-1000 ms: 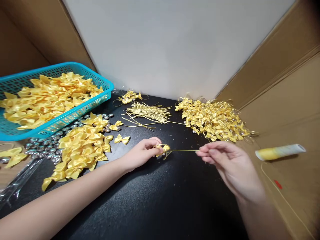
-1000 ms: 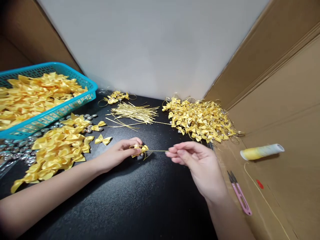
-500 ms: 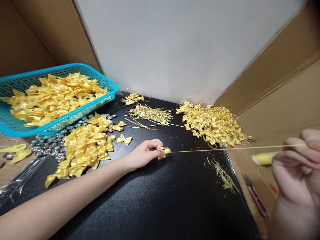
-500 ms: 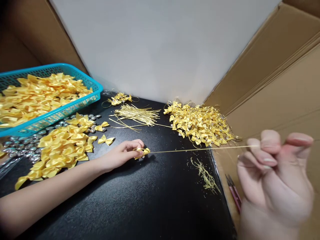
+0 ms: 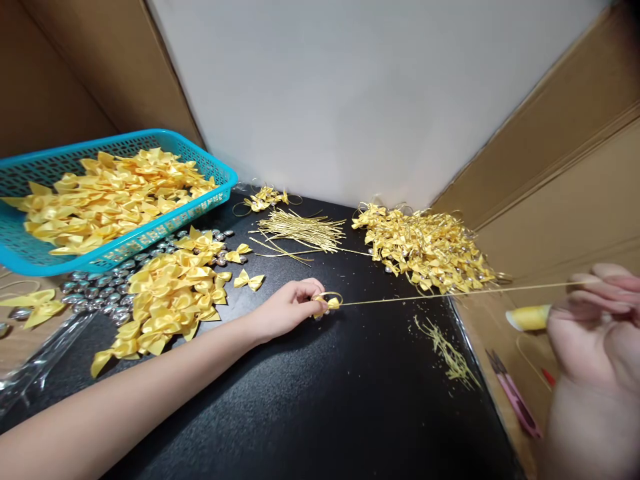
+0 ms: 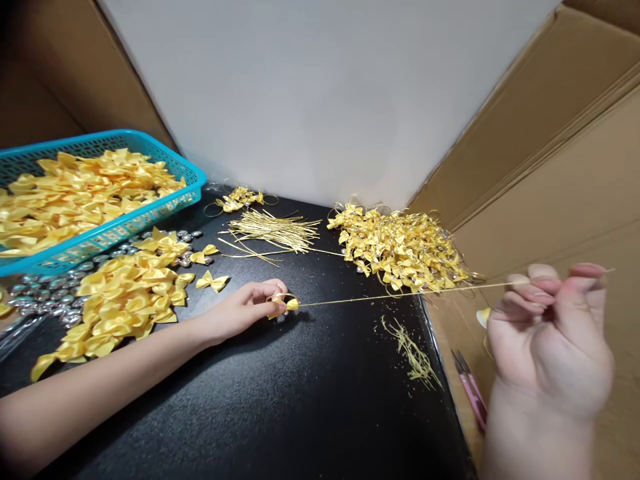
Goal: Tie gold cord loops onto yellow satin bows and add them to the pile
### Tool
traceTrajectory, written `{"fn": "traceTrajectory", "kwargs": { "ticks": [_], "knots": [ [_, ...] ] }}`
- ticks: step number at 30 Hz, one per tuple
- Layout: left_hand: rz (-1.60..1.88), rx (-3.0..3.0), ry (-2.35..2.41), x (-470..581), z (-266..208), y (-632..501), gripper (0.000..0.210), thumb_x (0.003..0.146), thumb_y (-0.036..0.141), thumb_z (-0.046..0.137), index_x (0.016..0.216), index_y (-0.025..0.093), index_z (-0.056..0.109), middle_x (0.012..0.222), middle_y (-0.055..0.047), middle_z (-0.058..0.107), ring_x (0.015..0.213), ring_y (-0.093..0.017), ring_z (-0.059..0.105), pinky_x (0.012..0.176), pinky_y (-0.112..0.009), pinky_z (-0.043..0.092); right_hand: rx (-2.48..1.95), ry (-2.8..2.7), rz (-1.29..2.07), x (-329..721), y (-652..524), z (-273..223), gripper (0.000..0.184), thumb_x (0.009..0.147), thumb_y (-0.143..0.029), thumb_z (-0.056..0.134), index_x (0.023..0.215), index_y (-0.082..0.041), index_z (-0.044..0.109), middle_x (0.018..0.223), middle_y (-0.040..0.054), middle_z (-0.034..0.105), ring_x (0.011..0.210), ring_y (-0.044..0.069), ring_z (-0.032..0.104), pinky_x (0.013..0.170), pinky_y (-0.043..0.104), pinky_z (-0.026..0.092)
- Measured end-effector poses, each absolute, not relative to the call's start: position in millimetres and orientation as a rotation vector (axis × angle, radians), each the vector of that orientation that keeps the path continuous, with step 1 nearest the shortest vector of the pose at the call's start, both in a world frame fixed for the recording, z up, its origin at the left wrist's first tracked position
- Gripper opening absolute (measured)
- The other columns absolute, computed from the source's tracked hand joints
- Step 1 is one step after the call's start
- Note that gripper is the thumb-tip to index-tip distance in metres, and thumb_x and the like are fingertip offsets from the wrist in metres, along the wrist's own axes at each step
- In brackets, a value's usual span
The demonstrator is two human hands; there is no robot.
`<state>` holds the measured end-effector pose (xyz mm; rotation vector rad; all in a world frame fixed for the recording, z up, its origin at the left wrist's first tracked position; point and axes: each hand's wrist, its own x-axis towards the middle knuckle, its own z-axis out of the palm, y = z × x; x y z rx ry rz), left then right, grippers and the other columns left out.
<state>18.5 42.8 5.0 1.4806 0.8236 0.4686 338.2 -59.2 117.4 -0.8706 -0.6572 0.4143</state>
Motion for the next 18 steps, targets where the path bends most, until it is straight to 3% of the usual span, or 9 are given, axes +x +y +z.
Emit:
{"fn": "traceTrajectory", "kwargs": {
  "ticks": [7,13,18],
  "knots": [
    [0.397,1.399,0.878,19.2,4.9,43.0,0.029,0.079,0.043,0.058,0.068,0.017,0.054,0.062,0.004,0.048,0.059,-0.01,0.042,0.059,-0.023,0.034,-0.944,-0.642,0.547,303.3,-54.7,98.9,0.03,0.049,-0.014,0.092,0.074,-0.018,0.076,0.066,0.0004,0.061,0.059,0.003,0.059,0.05,0.004,0.05],
    [0.333,1.412,0.87,19.1,7.8,40.8,0.029,0.082,0.043,0.053,0.069,0.017,0.052,0.056,0.006,0.044,0.054,-0.01,0.041,0.054,-0.022,0.033,-1.041,-0.959,0.869,223.2,-56.3,54.6,0.008,0.08,-0.025,0.072,0.085,-0.029,0.075,0.065,-0.0018,0.071,0.053,0.009,0.065,0.05,0.018,0.056],
    [0.299,1.423,0.852,19.3,10.4,38.5,0.029,0.082,0.042,0.051,0.069,0.016,0.055,0.055,0.005,0.044,0.052,-0.01,0.039,0.052,-0.022,0.031,-1.327,-1.188,1.059,182.0,-57.8,12.6,0.014,0.083,-0.021,0.064,0.094,-0.02,0.072,0.068,0.0016,0.073,0.051,0.011,0.065,0.052,0.021,0.057]
  ]
}}
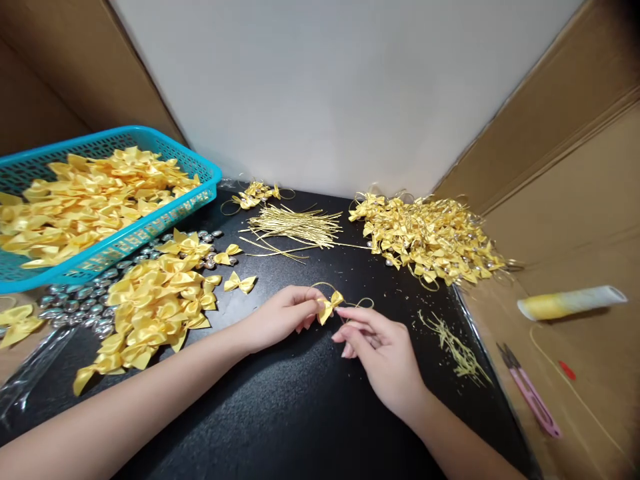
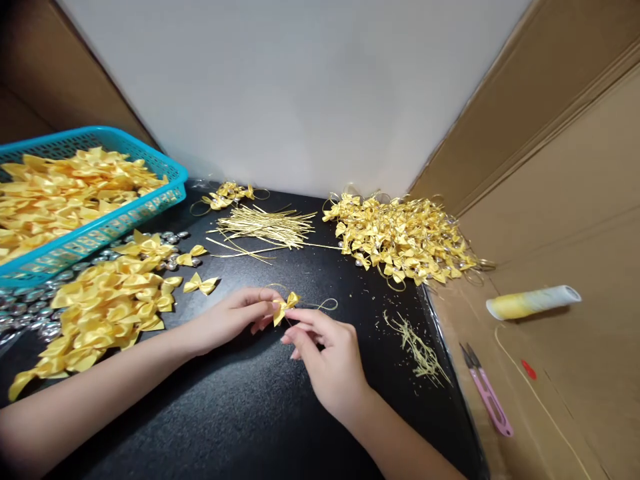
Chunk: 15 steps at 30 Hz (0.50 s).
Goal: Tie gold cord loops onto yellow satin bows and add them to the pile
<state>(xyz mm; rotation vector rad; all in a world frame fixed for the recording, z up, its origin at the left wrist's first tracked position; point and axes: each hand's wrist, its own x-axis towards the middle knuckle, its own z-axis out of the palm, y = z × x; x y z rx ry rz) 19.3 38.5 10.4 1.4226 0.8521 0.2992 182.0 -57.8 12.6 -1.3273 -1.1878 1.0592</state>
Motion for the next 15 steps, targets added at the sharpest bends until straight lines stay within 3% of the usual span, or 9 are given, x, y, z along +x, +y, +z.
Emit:
{"fn": "traceTrajectory", "kwargs": {
  "ticks": [6,15],
  "knots": [
    [0.281,1.425,0.857,18.5,10.7,37.6,0.033,0.084,0.044,0.051,0.069,0.016,0.058,0.053,0.006,0.044,0.05,-0.009,0.036,0.05,-0.022,0.029,-1.516,-1.315,0.934,179.3,-58.1,-0.8,0.013,0.085,-0.025,0.057,0.075,-0.017,0.063,0.063,0.0024,0.069,0.053,0.013,0.065,0.051,0.022,0.054],
    [0.255,1.414,0.815,18.9,13.9,35.9,0.033,0.084,0.043,0.052,0.065,0.016,0.059,0.052,0.005,0.043,0.051,-0.009,0.036,0.05,-0.022,0.028,-1.567,-1.417,0.798,181.4,-57.6,-0.3,0.017,0.084,-0.024,0.055,0.069,-0.018,0.058,0.051,-0.0009,0.059,0.044,0.01,0.054,0.045,0.021,0.043]
  ]
}}
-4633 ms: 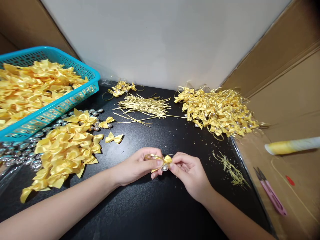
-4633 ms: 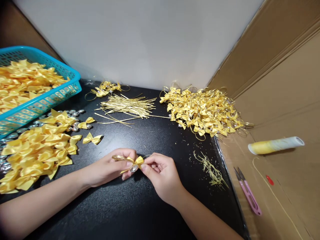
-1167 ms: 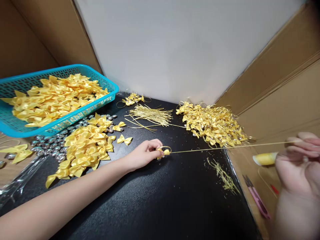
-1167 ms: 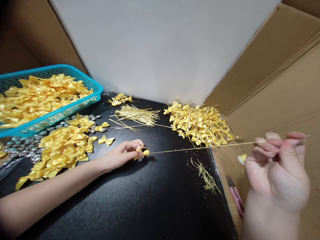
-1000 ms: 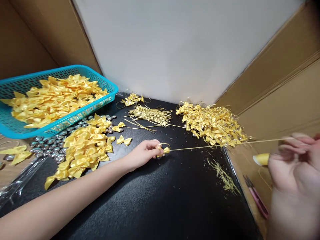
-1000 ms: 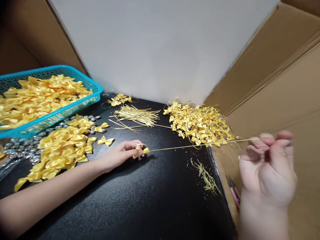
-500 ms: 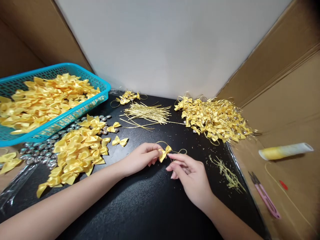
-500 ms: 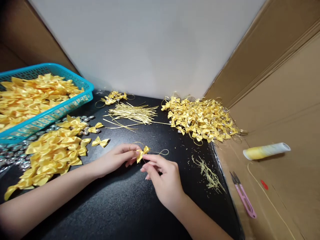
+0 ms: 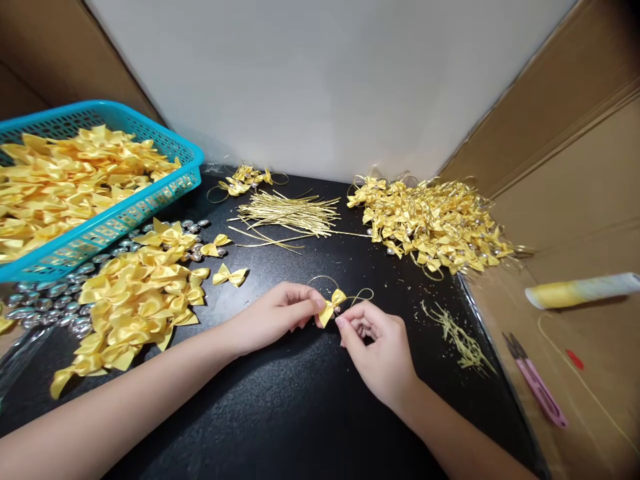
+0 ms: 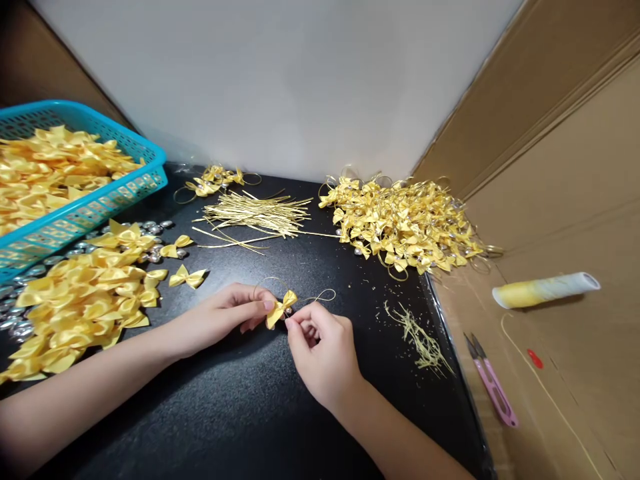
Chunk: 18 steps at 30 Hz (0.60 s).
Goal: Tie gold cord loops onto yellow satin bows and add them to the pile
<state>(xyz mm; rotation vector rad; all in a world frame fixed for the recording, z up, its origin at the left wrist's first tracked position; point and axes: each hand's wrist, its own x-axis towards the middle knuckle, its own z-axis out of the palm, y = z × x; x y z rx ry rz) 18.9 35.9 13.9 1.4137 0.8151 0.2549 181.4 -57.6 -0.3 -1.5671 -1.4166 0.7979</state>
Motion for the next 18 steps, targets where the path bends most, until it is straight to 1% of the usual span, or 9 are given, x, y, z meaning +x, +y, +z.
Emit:
{"fn": "traceTrajectory", "kwargs": {
  "ticks": [5,11,18],
  "knots": [
    [0.255,1.383,0.84,19.5,14.3,35.7,0.036,0.084,0.043,0.05,0.062,0.016,0.059,0.05,0.005,0.043,0.05,-0.009,0.033,0.05,-0.023,0.027,-1.571,-1.406,0.816,182.2,-57.5,-0.4,0.017,0.083,-0.024,0.055,0.067,-0.018,0.057,0.05,-0.0023,0.055,0.042,0.009,0.047,0.043,0.021,0.038],
    [0.249,1.406,0.839,18.8,13.4,36.3,0.037,0.083,0.044,0.05,0.06,0.017,0.057,0.051,0.005,0.042,0.051,-0.009,0.034,0.05,-0.023,0.027,-1.579,-1.399,0.859,181.6,-58.4,1.6,0.017,0.083,-0.024,0.055,0.067,-0.018,0.058,0.05,-0.0031,0.051,0.043,0.008,0.044,0.044,0.021,0.037],
    [0.254,1.451,0.859,19.1,12.2,35.4,0.037,0.083,0.046,0.05,0.062,0.017,0.058,0.052,0.005,0.043,0.05,-0.009,0.034,0.05,-0.023,0.027,-1.595,-1.394,0.868,184.4,-57.2,2.9,0.019,0.081,-0.024,0.056,0.063,-0.018,0.056,0.049,-0.0051,0.045,0.042,0.007,0.038,0.042,0.02,0.033]
  ]
}}
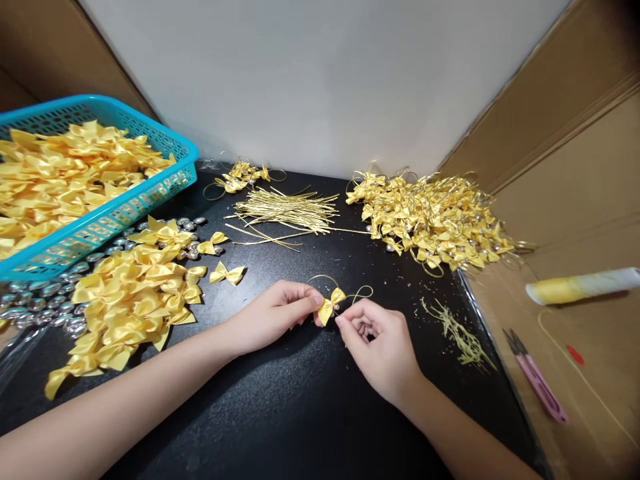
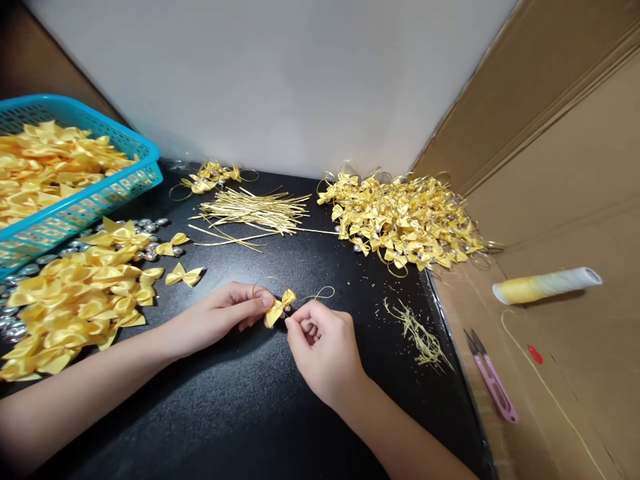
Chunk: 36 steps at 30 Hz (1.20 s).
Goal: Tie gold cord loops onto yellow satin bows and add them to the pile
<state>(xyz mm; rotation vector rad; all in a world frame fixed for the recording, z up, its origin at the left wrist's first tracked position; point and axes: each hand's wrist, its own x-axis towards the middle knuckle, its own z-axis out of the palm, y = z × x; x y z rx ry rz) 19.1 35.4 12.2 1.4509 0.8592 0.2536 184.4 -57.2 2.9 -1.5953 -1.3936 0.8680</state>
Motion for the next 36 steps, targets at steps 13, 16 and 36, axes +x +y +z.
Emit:
{"fn": "traceTrajectory", "kwargs": {
  "ticks": [13,16,36],
  "knots": [
    [0.274,1.409,0.838,19.6,11.7,33.7,0.033,0.083,0.042,0.052,0.063,0.016,0.058,0.053,0.006,0.043,0.05,-0.008,0.036,0.049,-0.022,0.027,-1.577,-1.392,0.872,185.1,-58.4,7.7,0.019,0.08,-0.024,0.056,0.062,-0.018,0.054,0.048,-0.0054,0.044,0.041,0.007,0.039,0.043,0.02,0.035],
    [0.267,1.405,0.835,19.9,12.4,33.9,0.033,0.083,0.042,0.053,0.064,0.016,0.059,0.054,0.006,0.045,0.05,-0.008,0.036,0.049,-0.022,0.028,-1.583,-1.391,0.875,185.1,-57.6,6.4,0.019,0.081,-0.024,0.056,0.062,-0.018,0.055,0.048,-0.005,0.045,0.042,0.007,0.039,0.043,0.02,0.034],
    [0.262,1.43,0.838,19.0,13.2,33.5,0.035,0.085,0.043,0.052,0.067,0.015,0.064,0.057,0.004,0.051,0.052,-0.008,0.037,0.05,-0.021,0.029,-1.571,-1.346,0.906,184.0,-56.8,0.6,0.018,0.08,-0.022,0.056,0.063,-0.017,0.055,0.048,-0.0059,0.043,0.041,0.006,0.037,0.042,0.02,0.03]
  ]
}}
